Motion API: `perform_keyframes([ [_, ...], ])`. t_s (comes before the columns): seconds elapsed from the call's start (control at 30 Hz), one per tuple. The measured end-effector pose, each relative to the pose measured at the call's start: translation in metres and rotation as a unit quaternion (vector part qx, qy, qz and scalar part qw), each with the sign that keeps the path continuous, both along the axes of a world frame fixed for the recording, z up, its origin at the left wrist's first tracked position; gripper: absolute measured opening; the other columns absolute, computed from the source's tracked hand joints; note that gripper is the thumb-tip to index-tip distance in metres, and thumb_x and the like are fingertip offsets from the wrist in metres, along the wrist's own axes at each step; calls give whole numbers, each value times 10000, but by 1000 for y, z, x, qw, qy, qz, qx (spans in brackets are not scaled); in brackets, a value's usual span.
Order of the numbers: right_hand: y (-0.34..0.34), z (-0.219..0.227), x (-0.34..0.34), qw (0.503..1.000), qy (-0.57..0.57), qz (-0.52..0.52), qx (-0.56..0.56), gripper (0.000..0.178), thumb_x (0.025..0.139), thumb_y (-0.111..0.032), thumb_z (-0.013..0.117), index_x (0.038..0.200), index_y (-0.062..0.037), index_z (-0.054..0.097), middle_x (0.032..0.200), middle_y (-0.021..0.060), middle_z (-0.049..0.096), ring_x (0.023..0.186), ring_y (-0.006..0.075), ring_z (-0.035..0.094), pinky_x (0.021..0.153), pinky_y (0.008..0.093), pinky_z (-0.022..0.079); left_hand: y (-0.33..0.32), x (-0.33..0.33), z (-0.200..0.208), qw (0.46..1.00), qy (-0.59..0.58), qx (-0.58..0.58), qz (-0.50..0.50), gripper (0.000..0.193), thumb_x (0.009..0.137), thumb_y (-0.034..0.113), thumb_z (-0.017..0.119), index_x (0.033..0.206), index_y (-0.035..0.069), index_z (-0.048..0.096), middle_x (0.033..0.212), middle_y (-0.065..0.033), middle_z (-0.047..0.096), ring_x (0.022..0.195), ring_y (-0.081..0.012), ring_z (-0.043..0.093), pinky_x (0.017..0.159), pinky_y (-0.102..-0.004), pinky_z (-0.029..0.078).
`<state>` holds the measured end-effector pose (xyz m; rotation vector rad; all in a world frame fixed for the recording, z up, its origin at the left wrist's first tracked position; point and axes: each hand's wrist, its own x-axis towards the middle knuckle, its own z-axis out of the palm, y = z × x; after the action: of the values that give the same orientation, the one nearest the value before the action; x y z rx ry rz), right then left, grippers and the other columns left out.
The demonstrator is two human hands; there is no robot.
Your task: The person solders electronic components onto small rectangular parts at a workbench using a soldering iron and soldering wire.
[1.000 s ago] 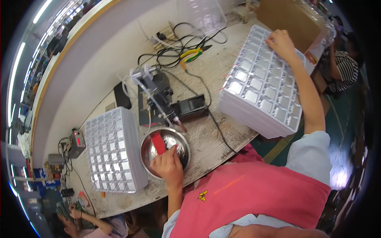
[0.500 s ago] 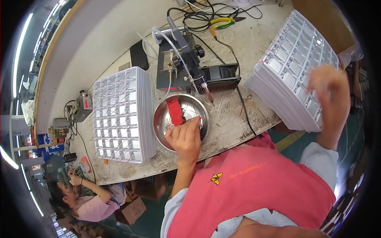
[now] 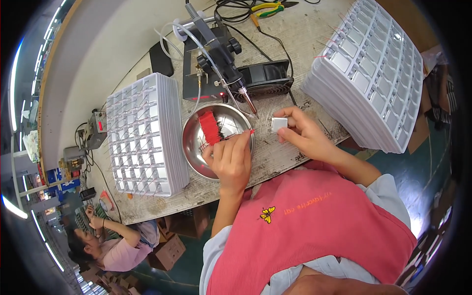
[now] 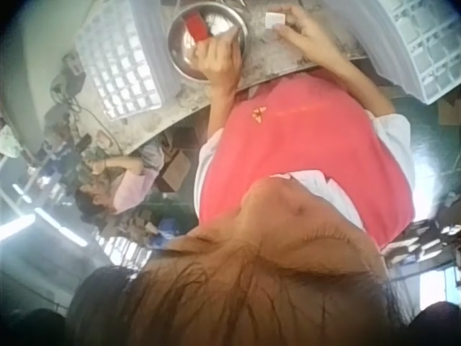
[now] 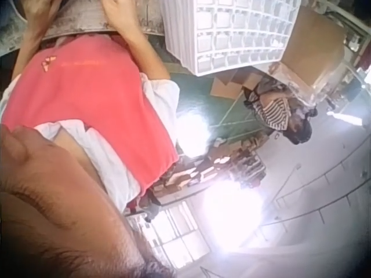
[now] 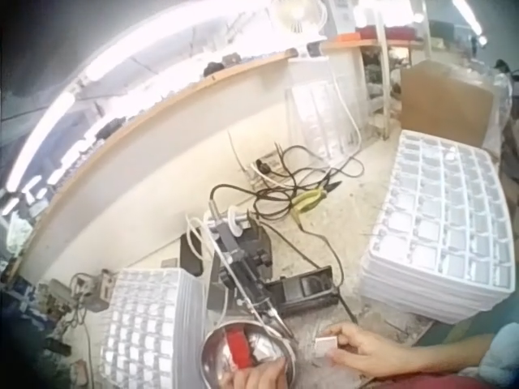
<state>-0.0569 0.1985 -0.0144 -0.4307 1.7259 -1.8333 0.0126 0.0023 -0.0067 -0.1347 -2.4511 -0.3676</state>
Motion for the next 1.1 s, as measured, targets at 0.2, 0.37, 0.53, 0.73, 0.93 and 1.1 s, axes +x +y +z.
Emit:
perform_keyframes([
  [0.2, -14, 3, -3, 998, 34, -49, -19, 340, 960, -83, 534, 1283, -20, 448, 893, 50, 587, 868, 122, 631, 757, 267, 495, 1, -3, -2, 1000, -4, -14, -2, 275, 778, 95, 700, 1048, 139, 683, 879, 38, 670, 760, -126, 559, 820, -322, 315],
  [0.37, -21, 4, -3, 995, 66, -68, -21, 339, 953, -80, 541, 1272, -9, 453, 896, 65, 602, 859, 133, 640, 746, 281, 508, 3, -7, 2, 1000, -4, -24, 9, 265, 784, 103, 696, 1046, 141, 686, 872, 44, 672, 746, -125, 540, 824, -330, 305],
  [0.53, -24, 7, -5, 993, 89, -78, -13, 340, 944, -80, 551, 1260, -2, 454, 904, 88, 629, 846, 144, 649, 741, 289, 515, 5, -10, 2, 1000, 3, -18, 12, 255, 785, 106, 698, 1037, 144, 691, 860, 46, 671, 735, -125, 532, 818, -329, 303],
  [0.73, -26, 7, -5, 988, 124, -89, 9, 328, 936, -82, 563, 1240, -3, 465, 905, 98, 646, 840, 159, 663, 730, 294, 520, 5, -11, 5, 1000, 1, -19, 18, 250, 790, 112, 701, 1038, 144, 693, 852, 47, 669, 729, -121, 530, 810, -326, 304],
  [0.93, -27, 7, -4, 987, 128, -95, 13, 322, 932, -77, 572, 1230, -3, 474, 916, 101, 651, 854, 174, 672, 740, 300, 525, 5, -12, 4, 1000, -1, -17, 16, 260, 792, 113, 703, 1050, 146, 690, 843, 49, 666, 725, -117, 530, 812, -324, 305],
  [1.1, -28, 9, -4, 985, 140, -97, 8, 313, 931, -67, 569, 1223, 0, 479, 973, 122, 642, 862, 188, 675, 746, 305, 528, 5, -14, 5, 1000, -2, -20, 17, 269, 788, 111, 703, 1054, 149, 684, 851, 52, 670, 727, -114, 532, 826, -323, 302],
])
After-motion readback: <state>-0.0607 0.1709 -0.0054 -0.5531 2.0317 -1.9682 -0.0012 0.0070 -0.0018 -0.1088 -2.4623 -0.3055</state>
